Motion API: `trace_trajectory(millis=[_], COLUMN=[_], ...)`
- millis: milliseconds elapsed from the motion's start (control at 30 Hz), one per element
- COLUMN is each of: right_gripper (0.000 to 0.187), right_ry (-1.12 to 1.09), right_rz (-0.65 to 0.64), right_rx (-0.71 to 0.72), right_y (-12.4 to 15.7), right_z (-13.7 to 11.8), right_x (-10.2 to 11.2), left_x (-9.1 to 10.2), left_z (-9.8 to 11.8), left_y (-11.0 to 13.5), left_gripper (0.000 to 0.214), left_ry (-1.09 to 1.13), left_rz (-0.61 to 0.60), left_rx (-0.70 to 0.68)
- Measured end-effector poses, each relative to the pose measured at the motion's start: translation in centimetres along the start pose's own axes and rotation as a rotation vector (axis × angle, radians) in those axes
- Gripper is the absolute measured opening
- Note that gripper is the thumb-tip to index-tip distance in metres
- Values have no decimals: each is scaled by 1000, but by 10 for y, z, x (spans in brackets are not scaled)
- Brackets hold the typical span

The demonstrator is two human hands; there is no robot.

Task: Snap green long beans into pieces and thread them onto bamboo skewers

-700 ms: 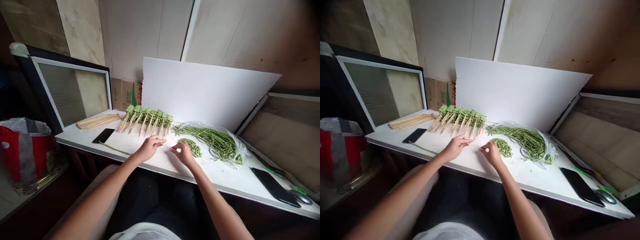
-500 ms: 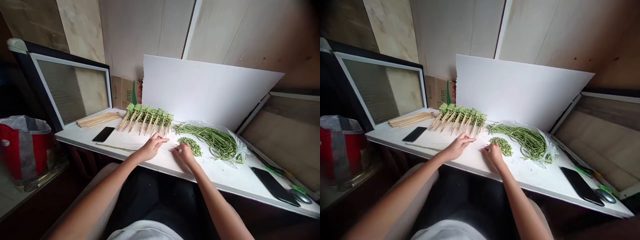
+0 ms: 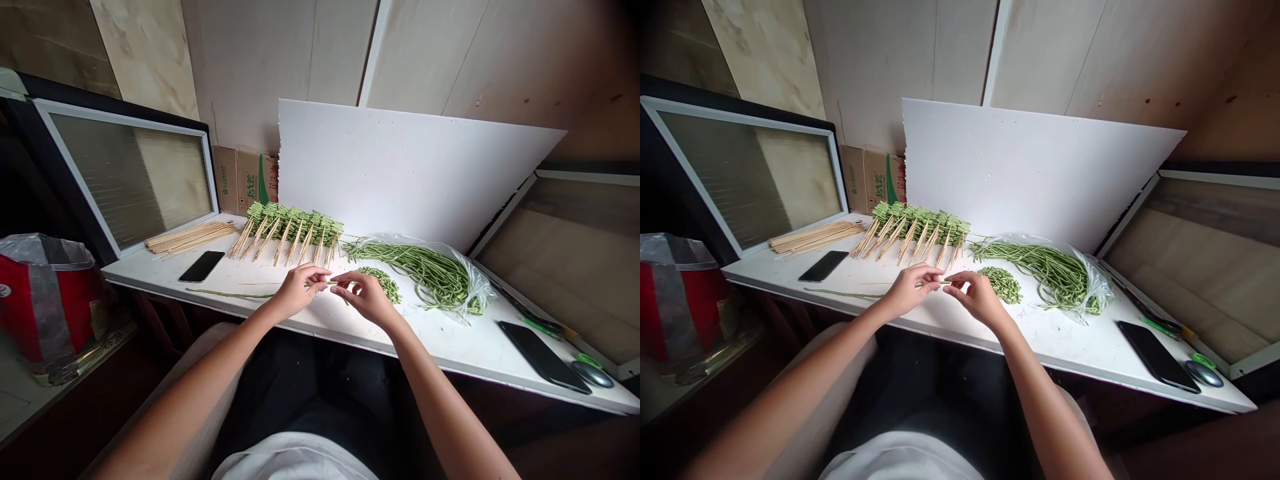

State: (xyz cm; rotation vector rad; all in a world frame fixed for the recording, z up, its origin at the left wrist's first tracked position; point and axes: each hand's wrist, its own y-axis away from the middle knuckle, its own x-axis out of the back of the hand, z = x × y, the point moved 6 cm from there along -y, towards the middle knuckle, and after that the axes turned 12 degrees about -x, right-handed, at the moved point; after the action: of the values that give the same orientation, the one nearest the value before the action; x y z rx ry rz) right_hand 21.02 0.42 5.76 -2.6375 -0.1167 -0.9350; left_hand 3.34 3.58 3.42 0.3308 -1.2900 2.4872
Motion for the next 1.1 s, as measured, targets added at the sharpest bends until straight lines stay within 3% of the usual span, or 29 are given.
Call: trace_trajectory(millis=[267,433,533,800,933,1100], right_gripper=[32,21,22,23,27,28], right_ry=[-68,-68,-68,-5,50,60], right_rz=[76,172,224,175,205,185], right_rx=[108,165,149,252,229,205], right_y=[3,5,4,10,10,9], right_z=[-7,-11,-10,-20,-20,-20], right_x=[1,6,13,6,7,6], left_x=[0,3,8,6,6,7], left_z=[0,5,9,21,19,24], left_y=[0,-1,-3,-4,-4,-6], left_gripper=[21,34,21,13,20,11], left_ry=[39,29,-67,-92,-59,-176], left_rz=[-28,-31,-3,2,7,-28], left_rx=[77,87,48,-66,-35,-97])
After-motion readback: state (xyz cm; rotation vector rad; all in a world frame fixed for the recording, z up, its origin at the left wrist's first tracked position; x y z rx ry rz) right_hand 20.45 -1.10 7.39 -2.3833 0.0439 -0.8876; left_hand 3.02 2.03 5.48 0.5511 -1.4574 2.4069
